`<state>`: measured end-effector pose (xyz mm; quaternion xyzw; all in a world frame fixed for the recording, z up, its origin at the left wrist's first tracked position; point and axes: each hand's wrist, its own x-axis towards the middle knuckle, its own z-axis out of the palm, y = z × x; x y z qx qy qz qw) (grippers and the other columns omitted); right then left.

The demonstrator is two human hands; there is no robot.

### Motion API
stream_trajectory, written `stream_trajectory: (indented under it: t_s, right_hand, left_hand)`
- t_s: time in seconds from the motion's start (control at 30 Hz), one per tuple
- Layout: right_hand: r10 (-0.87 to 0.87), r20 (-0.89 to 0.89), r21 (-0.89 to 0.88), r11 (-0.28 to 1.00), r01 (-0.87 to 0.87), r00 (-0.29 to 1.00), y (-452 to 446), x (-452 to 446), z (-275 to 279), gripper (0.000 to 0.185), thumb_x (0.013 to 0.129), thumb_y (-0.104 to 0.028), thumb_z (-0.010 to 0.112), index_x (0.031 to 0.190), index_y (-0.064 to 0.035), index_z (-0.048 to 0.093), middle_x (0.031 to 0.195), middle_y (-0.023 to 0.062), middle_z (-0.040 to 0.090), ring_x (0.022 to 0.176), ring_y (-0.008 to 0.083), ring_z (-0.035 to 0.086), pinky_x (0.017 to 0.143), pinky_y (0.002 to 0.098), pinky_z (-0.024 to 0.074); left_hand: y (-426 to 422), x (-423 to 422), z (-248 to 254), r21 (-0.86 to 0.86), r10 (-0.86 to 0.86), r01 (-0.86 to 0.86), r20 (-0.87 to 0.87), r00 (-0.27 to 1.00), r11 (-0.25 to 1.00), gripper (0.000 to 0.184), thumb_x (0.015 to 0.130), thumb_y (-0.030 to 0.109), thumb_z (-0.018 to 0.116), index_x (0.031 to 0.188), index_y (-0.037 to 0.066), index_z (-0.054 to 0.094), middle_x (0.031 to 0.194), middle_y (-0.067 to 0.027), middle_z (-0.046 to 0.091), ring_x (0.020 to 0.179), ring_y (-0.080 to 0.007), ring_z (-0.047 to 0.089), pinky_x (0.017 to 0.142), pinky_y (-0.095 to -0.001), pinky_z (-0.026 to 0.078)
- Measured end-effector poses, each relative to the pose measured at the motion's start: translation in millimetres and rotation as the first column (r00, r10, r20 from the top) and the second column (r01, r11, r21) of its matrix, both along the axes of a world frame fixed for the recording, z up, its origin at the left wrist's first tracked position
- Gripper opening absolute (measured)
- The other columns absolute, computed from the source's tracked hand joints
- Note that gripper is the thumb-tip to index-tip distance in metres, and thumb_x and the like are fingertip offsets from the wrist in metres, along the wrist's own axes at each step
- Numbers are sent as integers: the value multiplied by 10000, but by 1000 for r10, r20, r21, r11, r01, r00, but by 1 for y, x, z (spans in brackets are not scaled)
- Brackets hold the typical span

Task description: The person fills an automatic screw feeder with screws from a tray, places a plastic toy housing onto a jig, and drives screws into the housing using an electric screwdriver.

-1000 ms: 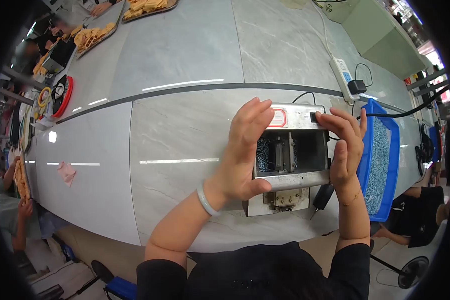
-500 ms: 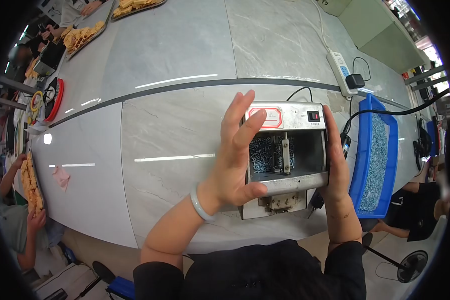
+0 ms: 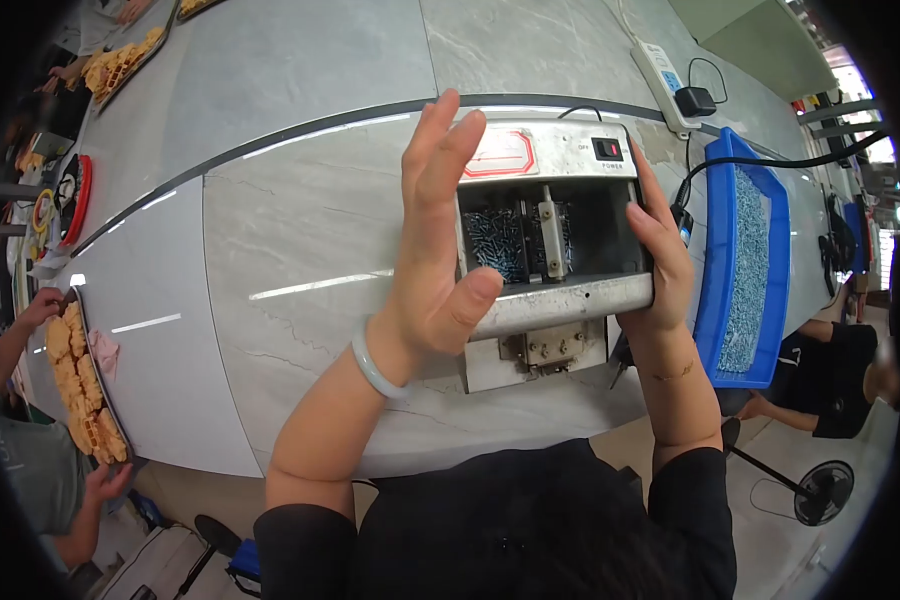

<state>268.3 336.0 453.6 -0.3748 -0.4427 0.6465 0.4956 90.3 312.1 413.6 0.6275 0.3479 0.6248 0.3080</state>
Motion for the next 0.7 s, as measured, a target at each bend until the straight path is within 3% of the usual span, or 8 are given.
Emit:
stream_trajectory:
  t_s: [0.07,0.37,0.63,0.7]
  right_hand:
    - [9,-88,-65,998,-15,996,3,0,2,601,802,-101,450,1369,-19,268,1291,147,421,1143,195,449,960,280,344]
    - [0,-124,-37,999,-4,992,11,-3,1,604,780,-70,438,1358,4,280,1303,148,412,1153,197,443,968,282,343]
    - [-19,-62,-25,1000,17,998,12,-5,3,640,744,-128,458,1346,18,297,1316,164,402,1175,220,438,988,295,328]
    - [-1,-80,-22,1000,-1,997,18,-8,3,635,744,-126,460,1343,17,306,1308,164,411,1163,219,449,984,294,335]
  left_hand:
    - [4,-2,-1,-7,7,-7,-16,1000,1000,787,825,557,377,1361,5,210,1398,-260,152,1312,-375,119,1052,-461,96]
    - [9,-4,3,10,5,-5,-5,1000,1000,757,833,528,376,1368,21,201,1419,-241,123,1321,-357,109,1061,-454,86]
    - [11,-5,4,37,7,-7,-15,1000,999,745,837,515,378,1369,25,197,1419,-243,113,1328,-361,80,1061,-462,76]
    - [12,-6,13,121,53,-44,-65,997,992,742,840,518,372,1370,29,196,1419,-241,111,1330,-363,68,1061,-466,69]
